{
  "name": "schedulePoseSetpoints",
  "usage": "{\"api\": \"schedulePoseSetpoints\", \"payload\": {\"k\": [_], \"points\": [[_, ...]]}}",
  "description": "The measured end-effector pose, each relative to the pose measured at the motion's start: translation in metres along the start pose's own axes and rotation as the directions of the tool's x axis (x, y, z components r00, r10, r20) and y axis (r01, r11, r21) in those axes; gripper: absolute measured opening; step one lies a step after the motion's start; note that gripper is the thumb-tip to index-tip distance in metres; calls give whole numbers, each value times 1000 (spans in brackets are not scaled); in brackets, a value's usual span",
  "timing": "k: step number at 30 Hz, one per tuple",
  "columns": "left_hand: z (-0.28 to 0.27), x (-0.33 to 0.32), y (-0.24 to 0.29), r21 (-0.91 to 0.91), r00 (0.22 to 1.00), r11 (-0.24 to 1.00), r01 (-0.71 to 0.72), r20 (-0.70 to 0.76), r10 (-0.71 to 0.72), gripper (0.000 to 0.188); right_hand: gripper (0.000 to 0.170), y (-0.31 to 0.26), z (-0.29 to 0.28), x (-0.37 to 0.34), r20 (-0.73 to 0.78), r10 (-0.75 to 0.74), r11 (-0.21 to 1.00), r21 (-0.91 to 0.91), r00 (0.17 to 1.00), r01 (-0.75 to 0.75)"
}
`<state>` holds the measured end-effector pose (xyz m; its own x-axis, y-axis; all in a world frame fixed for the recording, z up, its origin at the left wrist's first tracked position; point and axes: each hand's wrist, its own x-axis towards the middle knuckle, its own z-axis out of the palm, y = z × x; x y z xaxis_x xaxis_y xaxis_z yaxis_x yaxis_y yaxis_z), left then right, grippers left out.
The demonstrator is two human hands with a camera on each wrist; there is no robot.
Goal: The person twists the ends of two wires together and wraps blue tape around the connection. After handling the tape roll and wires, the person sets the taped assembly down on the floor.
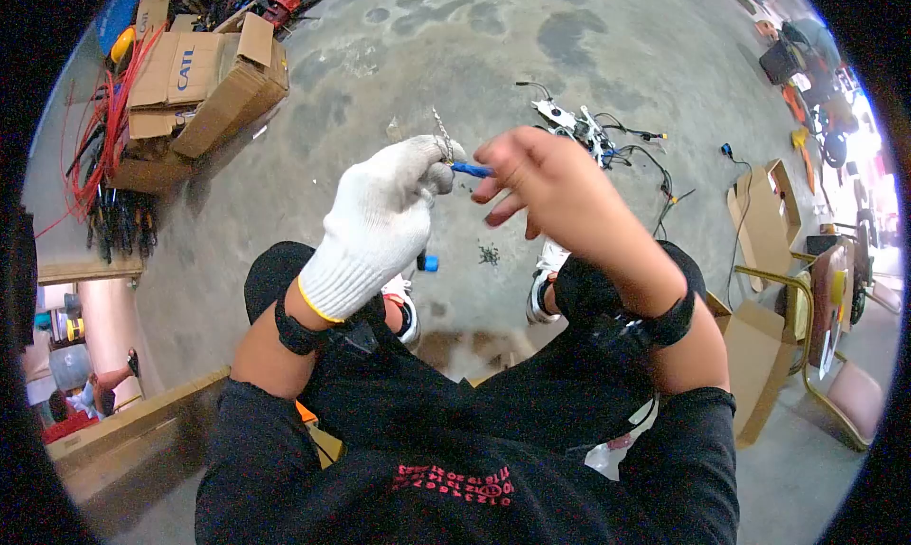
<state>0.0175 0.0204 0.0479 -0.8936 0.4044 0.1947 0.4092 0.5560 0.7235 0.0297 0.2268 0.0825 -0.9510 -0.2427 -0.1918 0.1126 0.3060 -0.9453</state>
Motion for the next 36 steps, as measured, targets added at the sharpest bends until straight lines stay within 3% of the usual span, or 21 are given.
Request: {"api": "schedulePoseSetpoints", "payload": {"k": [1,2,3,6,9,10,12,15,16,17,18,19,21,27,29,31,32,33,34,35,36], "points": [[-2,-1,3,-10,995,998,-67,-76,66,43,70,-7,-8,2,74,189,942,269,979,-202],[-4,-1,6,-16,980,991,-135,-151,131,46,87,2,-17,6,205,186,879,403,961,-256],[-6,-2,10,-12,979,989,-144,-148,141,46,87,4,-18,7,197,180,879,408,964,-247],[-10,-2,12,-15,967,979,-202,-161,198,51,84,5,-18,6,524,138,812,426,840,-399],[-5,0,7,76,928,944,-322,-175,330,50,74,5,-9,-2,450,81,875,396,889,-280],[-4,0,9,73,928,944,-321,-173,329,50,60,1,-9,-5,415,68,924,317,907,-214],[-5,1,12,157,913,926,-344,-174,369,45,55,6,-7,-3,356,50,957,249,933,-147],[-5,1,12,113,974,969,-219,-33,224,37,40,13,1,-3,218,37,996,76,975,-55],[-3,1,11,111,974,970,-218,-37,223,37,35,27,3,-1,119,-219,928,-283,968,244],[2,-1,7,133,988,979,-153,10,153,31,33,36,6,-1,130,-472,655,-610,872,446],[3,-1,6,159,995,983,-93,60,85,26,33,33,9,-3,161,-552,460,-760,818,460],[3,-2,6,157,995,984,-86,58,78,26,33,30,9,-3,167,-549,460,-758,819,463],[-1,-1,10,-18,982,993,112,153,-108,15,33,26,9,-2,237,-605,284,-827,760,485],[3,3,-9,-326,936,906,269,312,-166,14,30,20,6,-3,305,-662,174,-826,685,537],[-7,5,0,-261,933,933,248,325,-157,14,28,20,9,-3,258,-676,222,-822,691,524],[-13,4,9,-267,895,896,355,375,-242,13,30,24,12,1,188,-757,243,-808,626,537],[-3,2,-1,-297,934,914,276,306,-183,13,30,26,13,0,192,-755,233,-815,626,530],[-3,1,1,-308,938,915,263,304,-167,13,32,28,13,-2,148,-657,352,-806,739,475],[-4,1,5,-158,973,979,132,209,-97,18,35,26,12,-3,105,-539,464,-791,836,399],[-4,-1,7,7,992,1000,7,124,-8,24,35,23,11,-3,98,-536,456,-803,839,385],[-1,-3,5,-77,997,997,2,82,5,28,40,15,11,-3,68,-216,864,-451,974,223]]}}
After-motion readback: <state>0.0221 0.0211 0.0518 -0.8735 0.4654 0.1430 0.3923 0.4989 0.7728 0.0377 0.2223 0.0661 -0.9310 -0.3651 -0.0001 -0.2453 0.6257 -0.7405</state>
